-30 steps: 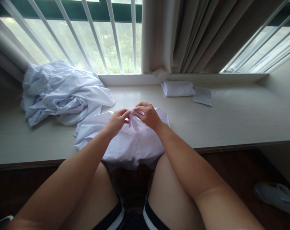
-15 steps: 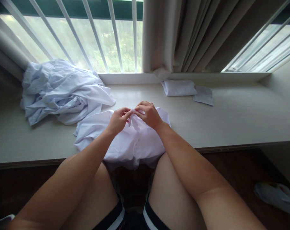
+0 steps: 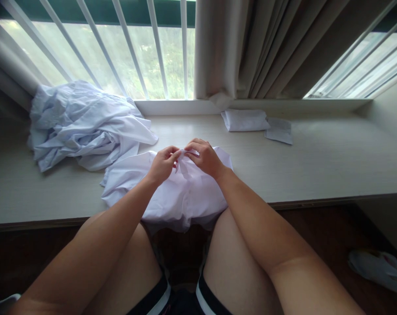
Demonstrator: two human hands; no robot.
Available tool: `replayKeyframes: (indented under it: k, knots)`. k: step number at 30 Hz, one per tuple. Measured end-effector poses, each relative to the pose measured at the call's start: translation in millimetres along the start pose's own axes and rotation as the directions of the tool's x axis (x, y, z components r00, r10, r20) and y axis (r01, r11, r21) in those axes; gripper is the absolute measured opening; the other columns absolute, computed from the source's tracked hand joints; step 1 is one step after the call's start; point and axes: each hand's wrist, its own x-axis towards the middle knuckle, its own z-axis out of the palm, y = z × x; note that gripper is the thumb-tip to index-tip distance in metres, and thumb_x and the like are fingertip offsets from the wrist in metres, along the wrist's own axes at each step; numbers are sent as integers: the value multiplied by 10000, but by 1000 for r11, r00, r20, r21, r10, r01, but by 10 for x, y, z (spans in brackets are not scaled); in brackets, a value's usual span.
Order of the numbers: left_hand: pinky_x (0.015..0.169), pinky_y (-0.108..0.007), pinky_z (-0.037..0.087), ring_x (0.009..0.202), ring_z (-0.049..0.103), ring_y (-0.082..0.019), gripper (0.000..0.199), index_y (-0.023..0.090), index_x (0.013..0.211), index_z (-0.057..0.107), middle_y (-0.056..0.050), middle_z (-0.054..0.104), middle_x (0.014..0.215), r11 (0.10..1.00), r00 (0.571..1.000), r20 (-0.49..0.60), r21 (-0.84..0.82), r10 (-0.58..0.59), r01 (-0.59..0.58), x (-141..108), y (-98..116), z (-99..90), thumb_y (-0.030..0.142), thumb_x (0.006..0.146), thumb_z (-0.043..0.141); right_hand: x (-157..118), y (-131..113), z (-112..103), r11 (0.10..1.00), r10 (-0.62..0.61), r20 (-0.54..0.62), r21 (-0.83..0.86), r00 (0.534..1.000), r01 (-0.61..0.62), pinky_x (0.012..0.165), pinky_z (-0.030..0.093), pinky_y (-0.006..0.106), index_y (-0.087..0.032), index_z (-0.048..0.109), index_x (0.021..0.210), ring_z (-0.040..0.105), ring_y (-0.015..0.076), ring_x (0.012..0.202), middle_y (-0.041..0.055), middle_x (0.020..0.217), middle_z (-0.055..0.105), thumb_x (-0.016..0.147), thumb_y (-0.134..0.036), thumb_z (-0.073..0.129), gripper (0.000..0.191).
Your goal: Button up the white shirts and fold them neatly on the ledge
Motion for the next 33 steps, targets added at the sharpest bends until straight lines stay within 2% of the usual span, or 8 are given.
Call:
replayKeyframes:
  k: [11,17,23,28,33]
  knots:
    - [567,-242,428,631,525,-126,230,180,828,682,2,597,704,1000,998,64,8,-5,4,5,-21,-17,406,869,667,-8,38,-15,1000,19,39,12,999,-19,847,482,358,-214,677,880,637,217,913,47,929,683,935,-196,625,77]
    - [542,-235,428,610,522,-118,248,186,808,660,6,579,702,1000,992,122,-27,6,-3,14,-10,-31,426,859,690,-11,37,-38,990,22,76,139,997,-32,816,486,345,-217,659,885,606,200,876,33,908,627,932,-201,606,73]
    - [568,-253,433,611,519,-122,306,171,794,650,3,570,692,999,987,159,-39,-1,8,0,2,-6,468,856,692,-28,48,-67,964,103,134,232,986,-132,811,463,330,-209,653,863,578,183,867,22,902,602,942,-266,619,103]
    - [658,-271,454,695,549,-138,364,167,831,678,-9,622,748,996,981,181,42,66,-75,-12,20,-11,529,858,703,-32,17,-102,937,158,157,288,975,-198,811,435,323,-201,649,847,564,180,859,15,883,595,941,-304,618,143]
    - [751,-283,462,819,597,-159,314,169,914,710,-34,694,884,978,970,212,140,120,-152,-12,6,-21,475,852,740,-38,11,-149,913,194,210,318,958,-254,812,405,314,-194,662,839,554,178,861,12,877,594,921,-314,628,150]
